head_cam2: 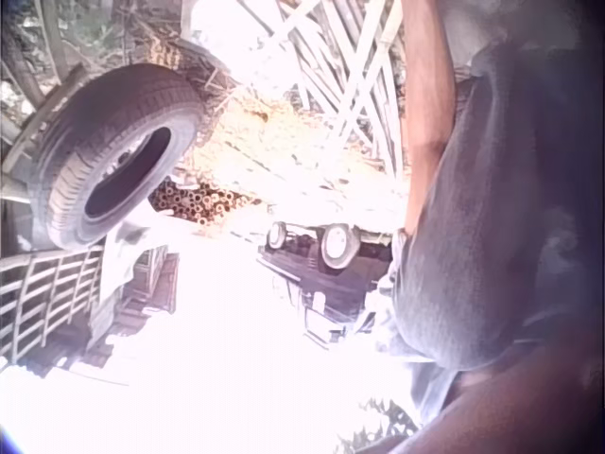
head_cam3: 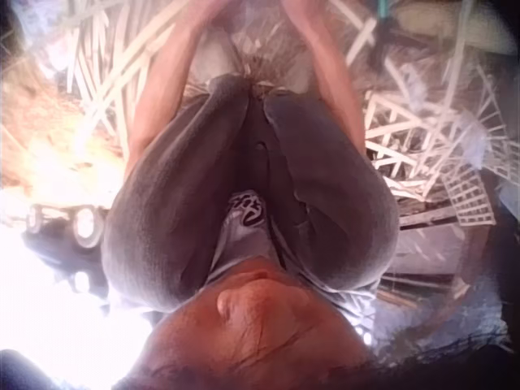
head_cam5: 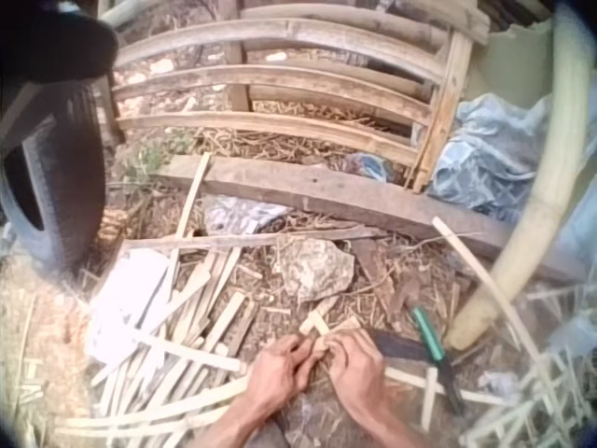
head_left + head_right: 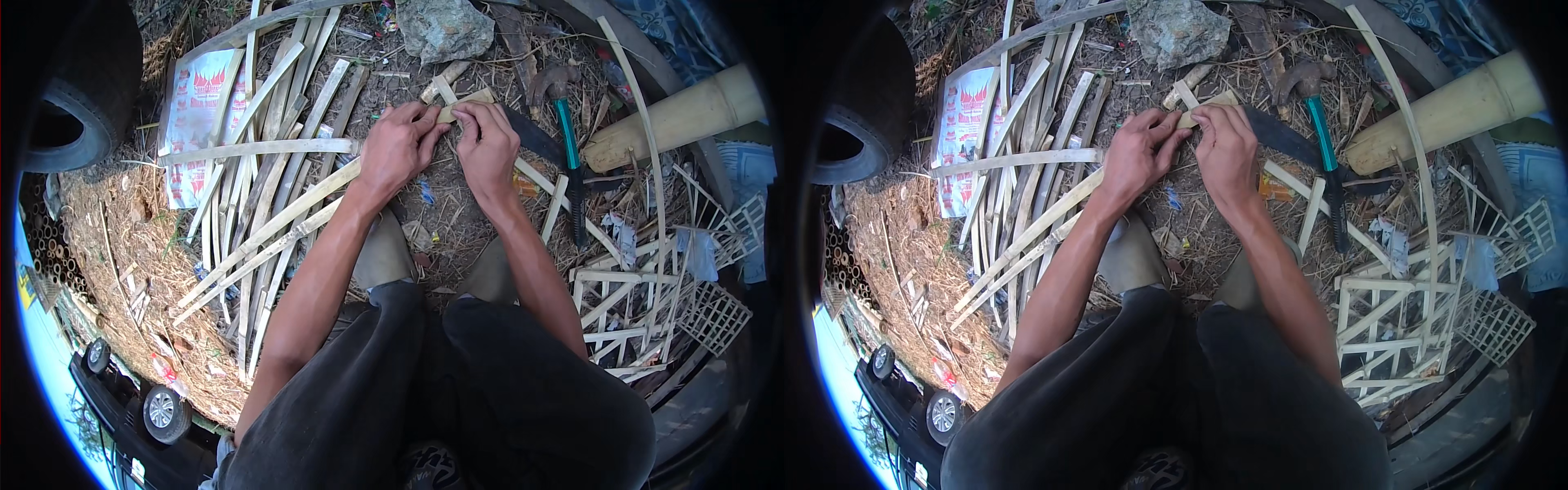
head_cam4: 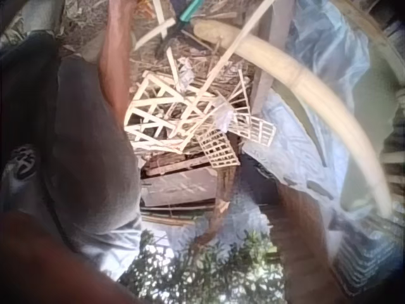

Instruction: The person is assembling a small frame using strips of wood or bamboo and a hammer in an outdoor workspace.

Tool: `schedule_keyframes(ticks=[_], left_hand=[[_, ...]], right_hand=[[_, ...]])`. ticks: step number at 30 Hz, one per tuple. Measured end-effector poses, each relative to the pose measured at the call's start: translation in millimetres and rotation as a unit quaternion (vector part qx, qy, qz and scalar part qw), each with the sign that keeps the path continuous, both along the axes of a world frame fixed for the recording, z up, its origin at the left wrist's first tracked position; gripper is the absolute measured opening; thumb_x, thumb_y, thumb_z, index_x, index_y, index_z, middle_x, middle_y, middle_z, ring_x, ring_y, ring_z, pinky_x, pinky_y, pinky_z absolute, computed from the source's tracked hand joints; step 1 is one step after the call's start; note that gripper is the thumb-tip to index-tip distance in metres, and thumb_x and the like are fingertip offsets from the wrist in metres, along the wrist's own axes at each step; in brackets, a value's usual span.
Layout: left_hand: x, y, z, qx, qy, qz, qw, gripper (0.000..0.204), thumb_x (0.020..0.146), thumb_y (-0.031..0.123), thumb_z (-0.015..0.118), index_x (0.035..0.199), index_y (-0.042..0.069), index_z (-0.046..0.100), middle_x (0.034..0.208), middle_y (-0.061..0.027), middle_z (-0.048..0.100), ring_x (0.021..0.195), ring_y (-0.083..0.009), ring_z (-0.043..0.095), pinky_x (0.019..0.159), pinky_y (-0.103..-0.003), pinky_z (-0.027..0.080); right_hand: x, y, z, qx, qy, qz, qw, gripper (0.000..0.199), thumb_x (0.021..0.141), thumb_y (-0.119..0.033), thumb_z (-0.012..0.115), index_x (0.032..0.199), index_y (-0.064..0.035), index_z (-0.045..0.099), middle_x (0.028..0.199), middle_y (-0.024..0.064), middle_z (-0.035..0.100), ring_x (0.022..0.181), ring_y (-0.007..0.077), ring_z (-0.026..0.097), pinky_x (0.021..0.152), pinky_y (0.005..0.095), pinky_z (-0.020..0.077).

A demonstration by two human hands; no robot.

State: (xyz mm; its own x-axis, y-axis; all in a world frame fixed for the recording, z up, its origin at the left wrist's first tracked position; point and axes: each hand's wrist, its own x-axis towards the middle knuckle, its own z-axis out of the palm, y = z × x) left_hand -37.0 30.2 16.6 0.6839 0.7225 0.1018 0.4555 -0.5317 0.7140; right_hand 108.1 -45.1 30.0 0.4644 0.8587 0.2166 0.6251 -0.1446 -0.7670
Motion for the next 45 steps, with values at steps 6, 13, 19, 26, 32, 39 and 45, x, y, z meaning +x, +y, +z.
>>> schedule_keyframes(ticks=[6, 13, 19, 26, 32, 39, 45], left_hand=[[-3.5, -4.4, 0.7, 0.041, 0.053, 0.002, 0.998, 0.029, 0.092, 0.023, 0.074, 0.113, 0.003, 0.076, 0.088, -0.0112, 0.067, 0.078, -0.0287, 0.064, 0.075, -0.041, 0.048], [-3.0, -13.5, 3.7, 0.061, 0.055, 0.072, 0.994, 0.027, 0.092, 0.024, 0.075, 0.113, 0.009, 0.078, 0.094, -0.0070, 0.070, 0.075, -0.0252, 0.067, 0.073, -0.041, 0.049], [13.1, -10.8, 0.5, 0.042, 0.035, 0.060, 0.997, 0.027, 0.092, 0.025, 0.075, 0.113, 0.009, 0.078, 0.090, -0.0078, 0.070, 0.071, -0.0292, 0.067, 0.068, -0.040, 0.053], [10.3, -11.1, 3.5, 0.078, 0.038, 0.053, 0.995, 0.030, 0.091, 0.024, 0.077, 0.116, 0.007, 0.077, 0.085, -0.0057, 0.066, 0.070, -0.0251, 0.064, 0.064, -0.038, 0.050], [9.4, -12.7, 2.9, 0.104, 0.042, 0.057, 0.992, 0.033, 0.090, 0.023, 0.077, 0.119, 0.007, 0.075, 0.079, -0.0050, 0.061, 0.067, -0.0232, 0.062, 0.061, -0.038, 0.048], [1.6, -12.7, 0.3, 0.105, 0.032, 0.045, 0.993, 0.035, 0.089, 0.021, 0.078, 0.121, 0.008, 0.074, 0.083, -0.0044, 0.063, 0.068, -0.0213, 0.062, 0.062, -0.036, 0.048], [1.7, -16.9, 3.4, 0.117, 0.040, 0.049, 0.991, 0.035, 0.090, 0.023, 0.077, 0.122, 0.009, 0.074, 0.081, -0.0033, 0.060, 0.070, -0.0196, 0.061, 0.062, -0.035, 0.044]], right_hand=[[10.1, -18.8, 29.2, -0.057, 0.074, -0.056, 0.994, 0.027, 0.092, -0.008, 0.073, 0.116, 0.0013, 0.065, 0.106, 0.0162, 0.068, 0.097, 0.0345, 0.065, 0.088, 0.0430, 0.0516], [84.6, -78.9, 22.5, -0.204, -0.199, -0.124, 0.951, 0.044, 0.096, -0.022, 0.073, 0.125, 0.0066, 0.055, 0.114, 0.0215, 0.058, 0.112, 0.0389, 0.054, 0.099, 0.0482, 0.0425], [116.9, -73.0, -1.9, -0.222, -0.233, -0.097, 0.942, 0.028, 0.102, -0.017, 0.062, 0.115, 0.0078, 0.057, 0.113, 0.0252, 0.058, 0.107, 0.0436, 0.056, 0.094, 0.0508, 0.0432], [85.0, -79.0, 79.4, -0.271, 0.068, -0.076, 0.957, 0.033, 0.112, -0.027, 0.045, 0.115, 0.0031, 0.059, 0.074, 0.0250, 0.061, 0.067, 0.0456, 0.061, 0.065, 0.0482, 0.0468], [41.5, -86.7, 87.3, -0.325, 0.148, 0.001, 0.934, 0.039, 0.111, -0.029, 0.047, 0.116, 0.0070, 0.060, 0.072, 0.0250, 0.062, 0.069, 0.0445, 0.066, 0.064, 0.0491, 0.0489], [22.8, -83.2, 89.0, -0.318, 0.059, 0.052, 0.945, 0.041, 0.109, -0.025, 0.050, 0.126, 0.0108, 0.058, 0.075, 0.0293, 0.065, 0.071, 0.0497, 0.067, 0.064, 0.0528, 0.0508], [27.8, -85.4, 98.9, -0.326, 0.071, 0.010, 0.943, 0.033, 0.108, -0.024, 0.049, 0.115, 0.0056, 0.062, 0.072, 0.0279, 0.065, 0.071, 0.0493, 0.067, 0.063, 0.0540, 0.0502]])
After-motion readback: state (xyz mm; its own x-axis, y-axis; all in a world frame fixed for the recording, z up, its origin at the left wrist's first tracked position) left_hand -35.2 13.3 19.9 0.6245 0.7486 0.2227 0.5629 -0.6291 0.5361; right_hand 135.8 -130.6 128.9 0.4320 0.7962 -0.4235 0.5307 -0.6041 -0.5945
